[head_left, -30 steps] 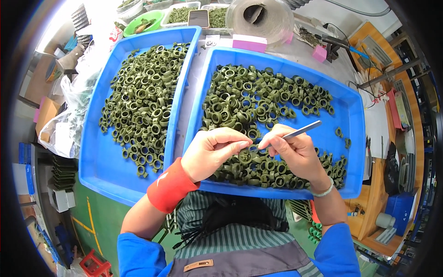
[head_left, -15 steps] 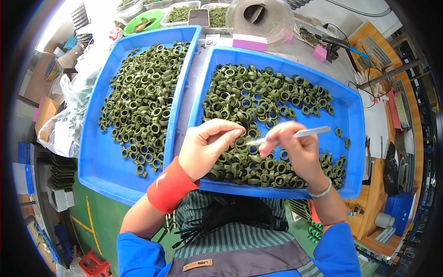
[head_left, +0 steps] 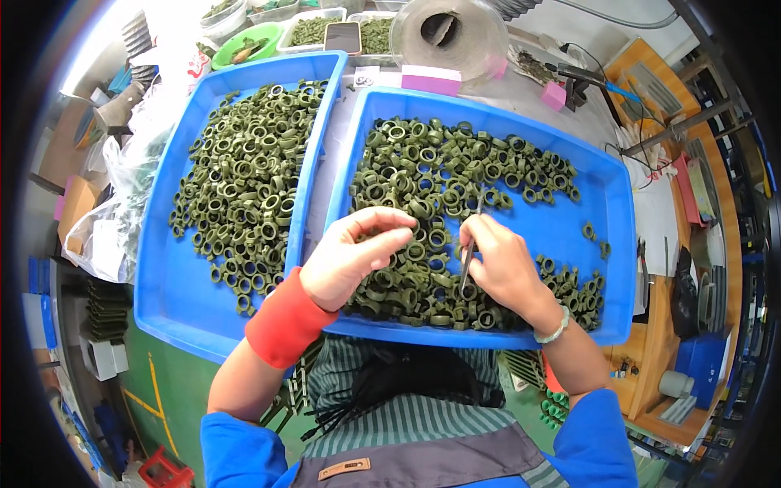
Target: The person repeatedly picks small green plastic rings from a blue bin and uses a small metal tool to scrape or trim the inner edges. After each ring is processed, it is placed back into the same bin. The task continues consistently throughout the clip.
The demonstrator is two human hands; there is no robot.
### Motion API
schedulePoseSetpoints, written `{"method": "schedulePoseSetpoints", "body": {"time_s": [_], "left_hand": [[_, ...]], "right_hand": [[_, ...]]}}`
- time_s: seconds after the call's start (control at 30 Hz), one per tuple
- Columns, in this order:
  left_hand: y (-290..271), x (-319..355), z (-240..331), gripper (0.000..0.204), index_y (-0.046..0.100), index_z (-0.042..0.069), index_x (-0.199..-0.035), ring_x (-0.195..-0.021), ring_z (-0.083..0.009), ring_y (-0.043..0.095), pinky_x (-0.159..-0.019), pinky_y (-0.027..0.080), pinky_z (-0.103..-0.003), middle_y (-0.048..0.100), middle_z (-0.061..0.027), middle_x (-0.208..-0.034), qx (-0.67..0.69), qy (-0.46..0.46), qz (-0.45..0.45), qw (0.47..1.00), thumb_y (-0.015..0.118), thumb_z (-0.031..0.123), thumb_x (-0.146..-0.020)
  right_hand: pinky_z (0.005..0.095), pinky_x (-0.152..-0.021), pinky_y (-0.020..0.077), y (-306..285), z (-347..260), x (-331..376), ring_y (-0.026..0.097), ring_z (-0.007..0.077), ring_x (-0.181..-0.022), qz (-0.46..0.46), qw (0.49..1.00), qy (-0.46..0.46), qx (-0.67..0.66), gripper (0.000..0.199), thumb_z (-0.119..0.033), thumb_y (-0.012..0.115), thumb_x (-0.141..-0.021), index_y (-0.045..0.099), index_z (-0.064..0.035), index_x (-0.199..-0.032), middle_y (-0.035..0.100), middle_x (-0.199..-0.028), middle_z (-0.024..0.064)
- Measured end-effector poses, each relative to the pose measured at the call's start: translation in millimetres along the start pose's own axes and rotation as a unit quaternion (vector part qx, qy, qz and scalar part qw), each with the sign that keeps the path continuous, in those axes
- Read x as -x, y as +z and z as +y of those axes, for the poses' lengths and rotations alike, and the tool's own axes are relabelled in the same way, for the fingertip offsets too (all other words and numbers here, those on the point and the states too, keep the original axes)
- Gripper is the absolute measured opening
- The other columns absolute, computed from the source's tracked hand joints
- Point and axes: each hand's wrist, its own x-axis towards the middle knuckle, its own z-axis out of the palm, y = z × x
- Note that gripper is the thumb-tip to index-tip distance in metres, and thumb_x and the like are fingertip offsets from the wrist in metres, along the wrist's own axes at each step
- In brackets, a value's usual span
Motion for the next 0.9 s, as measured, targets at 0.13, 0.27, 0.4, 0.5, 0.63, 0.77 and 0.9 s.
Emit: {"method": "schedulePoseSetpoints", "body": {"time_s": [0.13,0.27,0.4,0.5,0.63,0.77,0.9], "left_hand": [[12.7,-1.0,-5.8,0.032,0.064,0.006,-0.124,-0.083,-0.0017,0.054,-0.073,0.044,-0.018,0.062,0.0053,-0.096,-0.173,0.062,-0.017,0.983,0.071,0.012,-0.092],[15.6,-0.8,-11.9,0.024,0.068,0.003,-0.115,-0.076,-0.0010,0.054,-0.068,0.044,-0.017,0.068,0.0028,-0.094,-0.156,0.039,-0.039,0.986,0.070,0.014,-0.094],[16.0,3.5,-2.1,0.022,0.067,0.002,-0.115,-0.071,-0.0003,0.052,-0.062,0.041,-0.016,0.070,0.0002,-0.093,-0.116,0.003,-0.019,0.993,0.067,0.013,-0.096],[14.3,3.0,-3.9,0.025,0.065,0.002,-0.119,-0.071,-0.0006,0.050,-0.062,0.039,-0.016,0.069,-0.0014,-0.095,-0.085,0.004,0.003,0.996,0.064,0.013,-0.097],[15.1,1.4,-3.6,0.028,0.061,0.003,-0.125,-0.074,-0.0022,0.052,-0.062,0.040,-0.016,0.068,-0.0025,-0.098,-0.041,0.007,-0.019,0.999,0.062,0.010,-0.098],[16.9,1.5,-4.4,0.030,0.059,0.003,-0.128,-0.075,-0.0034,0.053,-0.063,0.041,-0.017,0.067,-0.0032,-0.099,-0.034,0.006,-0.012,0.999,0.061,0.009,-0.098],[16.9,1.3,-3.7,0.031,0.059,0.004,-0.129,-0.078,-0.0043,0.056,-0.063,0.042,-0.018,0.066,-0.0035,-0.100,-0.030,0.005,-0.015,0.999,0.060,0.009,-0.099]], "right_hand": [[0.0347,-0.060,0.0524,-2.5,-21.5,-1.0,0.065,0.0251,-0.069,0.064,0.990,-0.007,-0.124,0.020,-0.001,0.071,-0.080,0.055,-0.0029,-0.092,0.059,-0.086,0.0097],[0.0289,-0.062,0.0531,-0.4,-29.3,0.2,0.065,0.0143,-0.073,0.039,0.954,0.023,-0.297,0.019,-0.002,0.072,-0.086,0.056,-0.0028,-0.095,0.061,-0.088,0.0051],[0.0262,-0.070,0.0562,-9.5,-26.2,-0.7,0.066,0.0093,-0.083,-0.030,0.870,0.114,-0.480,0.016,-0.005,0.069,-0.093,0.055,-0.0036,-0.100,0.063,-0.097,0.0040],[0.0269,-0.078,0.0575,-15.8,-32.2,-2.6,0.067,0.0119,-0.089,-0.028,0.840,0.123,-0.528,0.016,0.000,0.068,-0.092,0.055,-0.0033,-0.100,0.065,-0.100,0.0058],[0.0298,-0.077,0.0584,-5.3,-25.8,-2.5,0.068,0.0150,-0.089,0.059,0.925,-0.023,-0.376,0.019,0.004,0.071,-0.086,0.056,-0.0027,-0.096,0.068,-0.104,0.0091],[0.0301,-0.076,0.0585,-4.5,-26.7,-2.3,0.069,0.0162,-0.088,0.071,0.934,-0.040,-0.348,0.018,0.005,0.071,-0.086,0.057,-0.0028,-0.095,0.069,-0.103,0.0095],[0.0312,-0.075,0.0586,-6.0,-28.9,-1.9,0.070,0.0189,-0.088,0.074,0.942,-0.044,-0.326,0.020,0.005,0.072,-0.084,0.058,-0.0034,-0.095,0.069,-0.103,0.0100]]}}
